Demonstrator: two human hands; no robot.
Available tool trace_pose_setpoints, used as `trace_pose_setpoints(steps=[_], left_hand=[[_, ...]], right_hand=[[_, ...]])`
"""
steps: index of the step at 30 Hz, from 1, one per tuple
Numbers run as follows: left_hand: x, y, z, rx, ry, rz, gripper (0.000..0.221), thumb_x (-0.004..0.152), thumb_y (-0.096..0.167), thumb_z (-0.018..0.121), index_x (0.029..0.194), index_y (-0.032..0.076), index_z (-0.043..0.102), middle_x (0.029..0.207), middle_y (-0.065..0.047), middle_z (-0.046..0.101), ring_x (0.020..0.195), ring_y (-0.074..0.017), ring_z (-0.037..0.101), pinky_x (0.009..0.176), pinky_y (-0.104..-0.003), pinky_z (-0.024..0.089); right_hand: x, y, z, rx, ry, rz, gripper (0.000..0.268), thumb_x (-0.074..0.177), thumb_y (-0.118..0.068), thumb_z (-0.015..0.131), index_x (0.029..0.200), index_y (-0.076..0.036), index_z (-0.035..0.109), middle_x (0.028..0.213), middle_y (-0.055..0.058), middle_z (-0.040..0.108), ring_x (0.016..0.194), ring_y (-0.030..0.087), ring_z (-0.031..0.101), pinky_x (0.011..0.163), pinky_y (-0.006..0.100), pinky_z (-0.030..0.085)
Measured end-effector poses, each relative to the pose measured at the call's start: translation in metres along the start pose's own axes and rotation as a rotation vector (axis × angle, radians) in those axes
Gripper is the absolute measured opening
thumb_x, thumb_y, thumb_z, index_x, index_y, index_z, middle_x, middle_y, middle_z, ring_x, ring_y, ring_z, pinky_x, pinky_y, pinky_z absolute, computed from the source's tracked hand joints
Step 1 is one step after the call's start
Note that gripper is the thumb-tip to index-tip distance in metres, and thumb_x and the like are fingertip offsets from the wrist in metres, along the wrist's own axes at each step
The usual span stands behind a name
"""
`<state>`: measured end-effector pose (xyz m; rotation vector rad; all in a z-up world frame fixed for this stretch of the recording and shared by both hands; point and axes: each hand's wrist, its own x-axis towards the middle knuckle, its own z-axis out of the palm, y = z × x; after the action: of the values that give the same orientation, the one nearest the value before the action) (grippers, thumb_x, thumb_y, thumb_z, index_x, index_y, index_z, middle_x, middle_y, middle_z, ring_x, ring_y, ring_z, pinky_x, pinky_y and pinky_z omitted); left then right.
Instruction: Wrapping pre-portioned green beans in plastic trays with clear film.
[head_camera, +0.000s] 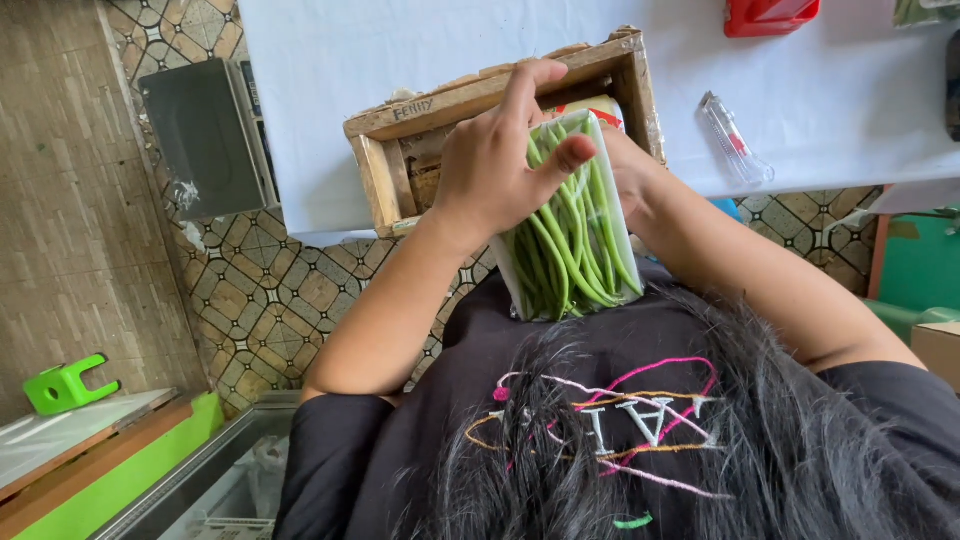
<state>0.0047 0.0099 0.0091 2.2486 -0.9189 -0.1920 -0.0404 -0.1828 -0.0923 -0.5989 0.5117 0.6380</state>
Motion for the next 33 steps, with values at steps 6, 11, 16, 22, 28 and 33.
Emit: trace_pose_setpoints(steps=[6,11,16,22,28,33], left_hand=[[0.002,-0.003,0.003,-0.126,0.098,-0.023,0.092,0.094,0.078,0.013,0.143,0.003,0.033,0.084,-0.003,0.052,0.068,-0.0125,0.057,0.046,-0.021,0.05],[0.004,-0.015,0.007,-0.056,0.086,0.013,0.074,0.101,0.067,0.018,0.137,0.01,0.048,0.1,-0.004,0.066,0.083,-0.0182,0.069,0.052,-0.029,0.058],[0.009,-0.022,0.007,-0.139,0.019,-0.007,0.082,0.095,0.074,0.018,0.105,0.014,0.074,0.101,-0.002,0.08,0.087,-0.0211,0.078,0.057,-0.027,0.063],[0.014,-0.042,-0.017,-0.414,-0.181,-0.356,0.063,0.085,0.075,0.035,0.06,0.019,0.052,0.051,0.007,0.05,0.043,-0.0065,0.052,0.069,-0.027,0.065],[0.003,-0.069,-0.013,-0.756,0.554,-0.795,0.052,0.088,0.063,0.052,0.064,0.023,0.029,0.06,0.01,0.023,0.059,-0.0079,0.022,0.059,-0.025,0.021],[-0.02,-0.025,0.034,-1.411,0.764,-0.932,0.046,0.093,0.056,0.051,0.098,0.011,0.053,0.092,-0.005,0.06,0.084,-0.0213,0.067,0.076,-0.039,0.063]], right_hand=[[0.0,0.012,-0.006,0.001,-0.035,0.024,0.033,0.1,-0.023,0.046,0.124,-0.005,0.059,0.11,0.014,0.064,0.095,0.03,0.062,0.077,0.043,0.055],[-0.003,0.026,-0.015,0.011,-0.052,0.042,0.041,0.1,-0.031,0.044,0.129,-0.006,0.057,0.116,0.016,0.063,0.102,0.033,0.062,0.081,0.046,0.054],[-0.006,0.037,-0.016,0.024,-0.075,0.046,0.049,0.1,-0.038,0.043,0.135,-0.006,0.056,0.123,0.018,0.062,0.109,0.037,0.061,0.085,0.049,0.054],[-0.007,0.044,-0.018,0.022,-0.1,0.067,0.06,0.1,-0.047,0.041,0.141,-0.006,0.054,0.131,0.021,0.061,0.117,0.041,0.061,0.091,0.052,0.053],[0.005,0.032,-0.001,0.024,-0.143,0.072,0.068,0.1,-0.055,0.04,0.147,-0.007,0.052,0.137,0.023,0.061,0.124,0.044,0.06,0.095,0.055,0.052],[0.005,-0.006,-0.008,0.035,-0.063,-0.492,0.098,0.083,-0.073,0.033,0.143,0.001,0.055,0.119,0.02,0.07,0.089,0.032,0.073,0.051,0.034,0.06]])
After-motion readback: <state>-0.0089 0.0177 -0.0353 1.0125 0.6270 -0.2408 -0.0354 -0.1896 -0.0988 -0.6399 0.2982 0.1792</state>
